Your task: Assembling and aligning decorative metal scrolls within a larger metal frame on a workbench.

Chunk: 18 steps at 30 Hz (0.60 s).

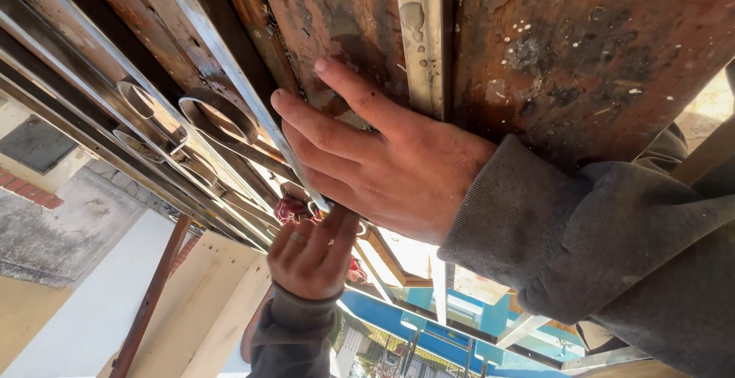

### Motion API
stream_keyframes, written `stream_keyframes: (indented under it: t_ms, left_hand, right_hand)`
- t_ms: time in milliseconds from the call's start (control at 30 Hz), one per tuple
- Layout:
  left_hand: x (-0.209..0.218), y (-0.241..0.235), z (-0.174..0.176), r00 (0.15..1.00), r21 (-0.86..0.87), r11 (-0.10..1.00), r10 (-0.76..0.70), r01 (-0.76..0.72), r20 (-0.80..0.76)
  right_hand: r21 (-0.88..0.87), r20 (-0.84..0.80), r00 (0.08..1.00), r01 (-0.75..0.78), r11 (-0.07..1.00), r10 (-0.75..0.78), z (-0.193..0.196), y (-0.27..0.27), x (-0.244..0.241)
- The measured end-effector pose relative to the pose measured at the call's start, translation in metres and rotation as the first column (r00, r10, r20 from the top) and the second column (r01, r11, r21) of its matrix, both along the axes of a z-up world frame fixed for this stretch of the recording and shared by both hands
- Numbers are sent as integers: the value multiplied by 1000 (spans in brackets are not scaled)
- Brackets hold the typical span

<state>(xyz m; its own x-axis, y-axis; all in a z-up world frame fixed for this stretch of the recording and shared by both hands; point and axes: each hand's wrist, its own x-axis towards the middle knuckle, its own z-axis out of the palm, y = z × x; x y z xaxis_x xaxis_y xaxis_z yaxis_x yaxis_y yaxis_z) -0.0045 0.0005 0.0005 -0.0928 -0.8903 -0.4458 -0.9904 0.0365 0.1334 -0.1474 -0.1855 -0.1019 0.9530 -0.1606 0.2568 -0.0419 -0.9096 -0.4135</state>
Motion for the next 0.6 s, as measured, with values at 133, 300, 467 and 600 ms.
stream_keyframes:
  t_ms: [133,300,467,600]
  left_hand:
    - [-17,-11,4,997,-40,999,28,-25,69]
    - [-7,-21,2,998,-26,1000,-1,2,66]
    - [-8,-21,1,1000,5,1000,0,0,7]
    - [-28,-7,4,999,17,1000,18,-17,-51]
  right_hand:
    - [27,40,998,38,999,-39,-2,2,1]
    - [42,24,999,27,999,-28,-4,2,-1]
    - [-35,-13,1000,4,999,-5,1,-4,-1]
    - [-62,-19,999,-32,998,31,1,-1,1]
